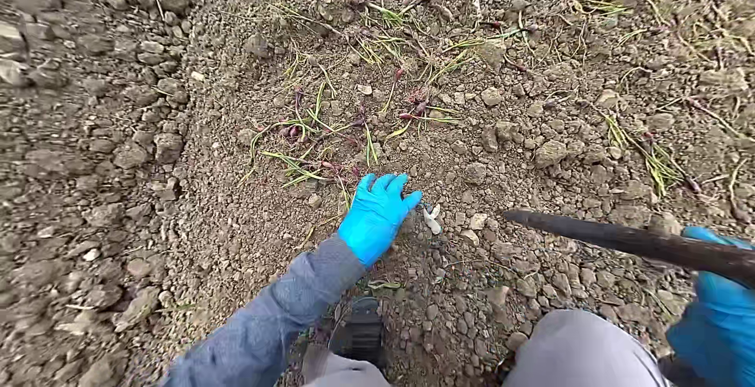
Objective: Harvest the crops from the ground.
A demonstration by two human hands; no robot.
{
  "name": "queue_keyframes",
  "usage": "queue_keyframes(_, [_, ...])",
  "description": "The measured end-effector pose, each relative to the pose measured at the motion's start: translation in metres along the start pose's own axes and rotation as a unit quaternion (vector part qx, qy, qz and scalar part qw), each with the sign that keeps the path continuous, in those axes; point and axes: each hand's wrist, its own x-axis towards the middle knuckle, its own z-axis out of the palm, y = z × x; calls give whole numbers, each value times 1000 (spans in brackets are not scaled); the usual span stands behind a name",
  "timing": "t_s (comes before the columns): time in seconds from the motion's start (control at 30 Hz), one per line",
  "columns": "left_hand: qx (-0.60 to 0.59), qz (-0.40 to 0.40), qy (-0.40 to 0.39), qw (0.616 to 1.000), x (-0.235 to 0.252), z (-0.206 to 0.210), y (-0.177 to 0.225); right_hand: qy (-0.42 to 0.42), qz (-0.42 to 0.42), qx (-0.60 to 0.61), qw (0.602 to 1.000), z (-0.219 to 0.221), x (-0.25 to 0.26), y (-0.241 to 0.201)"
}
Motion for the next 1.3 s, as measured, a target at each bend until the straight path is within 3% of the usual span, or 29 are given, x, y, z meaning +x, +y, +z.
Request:
queue_keyframes(0.1, [103, -186, -96, 972, 21, -49, -89, -20, 42, -49, 998, 61, 22, 96])
queue_keyframes(0.17, [116, -204, -155, 960, 27, -51, -124, -51, 65, -60, 995, 82, 34, 131])
queue_keyframes(0.23, [99, -177, -184, 962, 25, -43, -132, -78, 58, -80, 992, 74, 41, 122])
queue_keyframes(0.27, [86, -167, -165, 968, 24, -41, -136, -74, 37, -81, 993, 67, 44, 104])
queue_keyframes(0.37, [31, -129, -13, 991, 1, -18, -152, -65, -59, 13, 996, 41, 41, 39])
queue_keyframes(0.47, [-103, -125, 68, 984, -7, -20, -164, -19, -99, 45, 994, 53, 49, 10])
queue_keyframes(0.57, [-185, -146, 121, 964, 18, -63, -166, -40, -67, -15, 997, 116, 69, 44])
queue_keyframes(0.67, [-122, -143, 165, 968, 73, -132, -177, -113, 11, -91, 989, 178, 83, 104])
queue_keyframes(0.73, [-66, -134, 187, 971, 123, -176, -185, -137, 32, -113, 984, 185, 88, 113])
queue_keyframes(0.83, [36, -181, 109, 977, 186, -204, -193, -138, 44, -113, 983, 184, 87, 113])
queue_keyframes(0.93, [101, -243, -12, 965, 184, -167, -173, -134, 55, -106, 984, 182, 88, 113])
queue_keyframes(1.03, [74, -218, -85, 969, 124, -118, -167, -131, 52, -100, 985, 183, 88, 112])
queue_keyframes(1.17, [106, -161, -32, 981, 50, -90, -166, -130, 51, -112, 984, 183, 85, 112])
queue_keyframes(1.3, [4, -298, -21, 954, 71, -96, -120, -187, 52, -141, 971, 179, 91, 92])
